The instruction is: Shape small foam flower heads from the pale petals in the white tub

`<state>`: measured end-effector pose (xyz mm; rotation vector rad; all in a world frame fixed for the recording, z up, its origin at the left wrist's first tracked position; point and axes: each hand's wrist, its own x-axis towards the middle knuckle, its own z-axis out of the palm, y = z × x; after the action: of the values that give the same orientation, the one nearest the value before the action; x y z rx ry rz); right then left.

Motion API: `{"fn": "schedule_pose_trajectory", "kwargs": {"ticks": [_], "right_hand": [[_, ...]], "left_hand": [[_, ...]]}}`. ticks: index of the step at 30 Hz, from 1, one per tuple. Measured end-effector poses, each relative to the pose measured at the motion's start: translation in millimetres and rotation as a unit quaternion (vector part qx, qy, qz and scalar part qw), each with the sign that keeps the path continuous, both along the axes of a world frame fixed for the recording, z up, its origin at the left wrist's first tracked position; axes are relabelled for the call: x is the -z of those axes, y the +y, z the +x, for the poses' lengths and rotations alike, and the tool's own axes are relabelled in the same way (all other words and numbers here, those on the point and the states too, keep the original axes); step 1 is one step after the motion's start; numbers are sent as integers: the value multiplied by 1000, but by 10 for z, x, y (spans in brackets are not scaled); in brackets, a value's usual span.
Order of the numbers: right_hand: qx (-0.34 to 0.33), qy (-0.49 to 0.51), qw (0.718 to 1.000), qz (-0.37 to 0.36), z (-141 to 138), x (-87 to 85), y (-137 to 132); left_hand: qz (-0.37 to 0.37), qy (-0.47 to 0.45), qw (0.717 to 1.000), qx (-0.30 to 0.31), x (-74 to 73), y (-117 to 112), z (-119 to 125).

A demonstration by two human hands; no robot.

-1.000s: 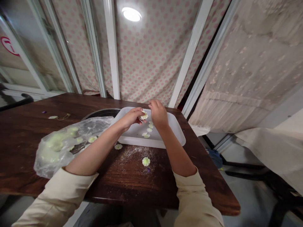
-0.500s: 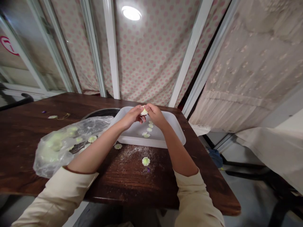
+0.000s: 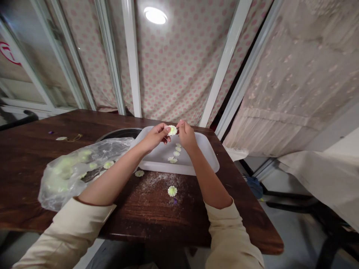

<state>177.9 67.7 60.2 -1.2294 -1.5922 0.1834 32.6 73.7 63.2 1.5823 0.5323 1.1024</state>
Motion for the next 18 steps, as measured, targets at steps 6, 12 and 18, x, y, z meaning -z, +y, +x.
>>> {"fn": "schedule_pose_trajectory", "kwargs": {"ticks": [6,12,18], "right_hand": [[-145,67,987,-4,-100,-1,16],[-63,78,994,35,-43,18,33],[15,-37,997,62,-90,27,-22]], "left_hand": [[0,6,998,-59,59,76,-6],[7,71,989,-129,125,173,-44],[64,109,984,-127,115,124,-10]]}}
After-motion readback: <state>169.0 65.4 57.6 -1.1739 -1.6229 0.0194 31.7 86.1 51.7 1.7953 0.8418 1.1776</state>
